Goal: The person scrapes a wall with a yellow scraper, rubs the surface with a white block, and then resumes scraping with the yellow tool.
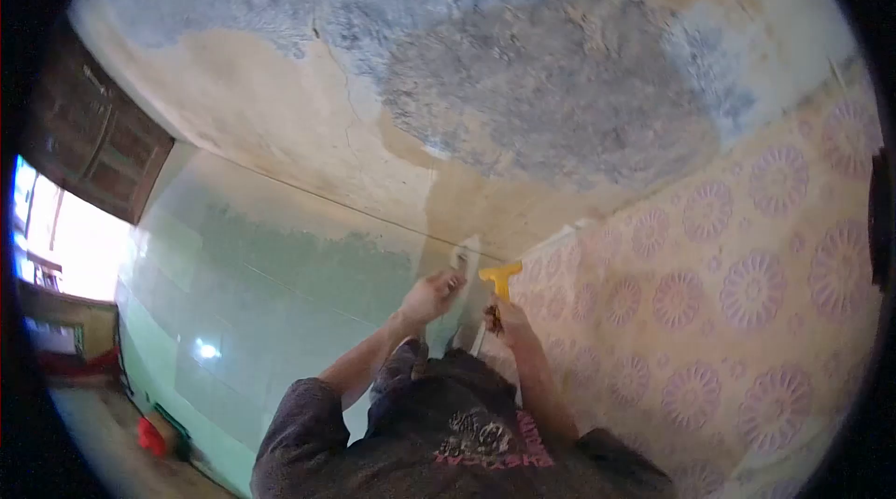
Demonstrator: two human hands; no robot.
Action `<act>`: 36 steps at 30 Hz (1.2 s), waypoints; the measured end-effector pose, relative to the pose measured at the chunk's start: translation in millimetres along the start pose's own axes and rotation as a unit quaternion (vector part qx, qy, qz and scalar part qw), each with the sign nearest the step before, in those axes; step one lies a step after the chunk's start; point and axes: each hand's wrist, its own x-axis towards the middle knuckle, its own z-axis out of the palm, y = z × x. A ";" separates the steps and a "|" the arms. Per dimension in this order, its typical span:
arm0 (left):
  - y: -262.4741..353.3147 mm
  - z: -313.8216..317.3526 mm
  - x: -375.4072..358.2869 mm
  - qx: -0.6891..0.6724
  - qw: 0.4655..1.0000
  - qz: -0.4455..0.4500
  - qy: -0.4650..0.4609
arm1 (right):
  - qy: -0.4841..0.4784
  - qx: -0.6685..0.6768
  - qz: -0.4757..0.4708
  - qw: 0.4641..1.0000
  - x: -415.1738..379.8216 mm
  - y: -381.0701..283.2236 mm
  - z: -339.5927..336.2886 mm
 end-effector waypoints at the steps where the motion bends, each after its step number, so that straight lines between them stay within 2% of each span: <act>1: -5.5 -9.5 13.3 0.002 0.997 0.002 0.081 | 0.013 0.015 0.006 1.000 5.0 2.7 -8.7; 2: -15.1 -24.4 31.1 0.003 0.987 0.001 0.161 | 0.028 0.029 0.013 0.999 12.0 7.0 -20.5; 3: -48.3 -39.1 52.5 -0.061 0.973 -0.054 0.216 | 0.042 0.024 0.033 0.998 22.8 13.8 -33.7; 4: -37.2 -64.1 71.6 -0.012 0.962 -0.075 0.263 | 0.032 -0.017 0.033 0.999 20.5 13.1 -37.2; 5: -24.1 -89.8 90.9 0.035 0.946 -0.100 0.307 | 0.044 0.009 0.063 0.997 27.9 21.6 -47.6; 6: -47.8 -107.8 112.6 0.104 0.923 -0.057 0.367 | 0.058 0.035 0.094 0.993 37.3 30.0 -57.6; 7: -46.2 -127.1 134.1 0.125 0.880 -0.030 0.457 | 0.064 0.019 0.104 0.992 39.7 33.0 -59.3; 8: -51.4 -148.7 153.5 0.157 0.860 -0.031 0.484 | 0.076 -0.037 0.123 0.989 37.7 34.9 -58.6; 10: -44.5 -182.4 188.2 0.173 0.794 0.033 0.582 | 0.089 -0.102 0.152 0.979 47.2 53.8 -66.4; 11: -45.0 -191.4 205.0 0.176 0.755 0.071 0.627 | 0.074 -0.068 0.167 0.981 52.9 69.1 -75.9; 13: -52.3 -197.9 235.2 0.143 0.723 0.114 0.666 | 0.056 -0.040 0.189 0.980 66.2 85.5 -79.3; 15: -50.5 -175.7 251.2 0.068 0.749 0.087 0.653 | 0.071 -0.056 0.202 0.975 61.7 90.5 -66.3; 16: -27.1 -152.9 252.8 -0.053 0.759 0.098 0.641 | 0.059 -0.055 0.218 0.973 65.8 99.0 -71.1; 17: -30.8 -125.8 258.2 -0.067 0.779 0.084 0.618 | 0.061 -0.057 0.221 0.972 65.7 104.0 -70.2; 20: -81.2 4.2 260.4 -0.055 0.862 0.111 0.492 | 0.049 -0.041 0.239 0.969 67.9 113.3 -75.6; 22: -77.4 9.6 252.4 -0.158 0.895 0.118 0.399 | 0.045 -0.057 0.241 0.968 70.0 113.9 -77.9; 23: -77.9 -2.9 245.3 -0.014 0.897 0.184 0.402 | 0.048 -0.070 0.243 0.966 69.6 114.7 -80.0; 24: -75.8 -18.2 240.3 0.132 0.875 0.245 0.396 | 0.044 -0.074 0.243 0.966 72.4 114.0 -83.0; 29: -87.0 -35.6 244.0 0.182 0.855 0.256 0.414 | 0.061 -0.068 0.229 0.969 72.8 110.0 -108.7; 31: -91.9 -32.9 242.8 0.072 0.831 0.181 0.522 | 0.082 -0.073 0.239 0.965 65.5 102.6 -108.8; 32: -99.8 -39.6 237.8 0.076 0.819 0.061 0.566 | 0.103 -0.077 0.246 0.961 64.0 100.7 -107.8; 34: -111.7 -72.8 219.4 0.067 0.764 -0.069 0.638 | 0.115 -0.063 0.247 0.960 62.7 103.6 -113.5; 35: -115.3 -95.2 213.1 0.054 0.733 -0.077 0.674 | 0.128 -0.048 0.245 0.960 62.5 105.7 -114.5; 36: -117.0 -115.5 209.5 0.109 0.723 -0.029 0.681 | 0.128 -0.046 0.246 0.960 63.2 108.1 -116.9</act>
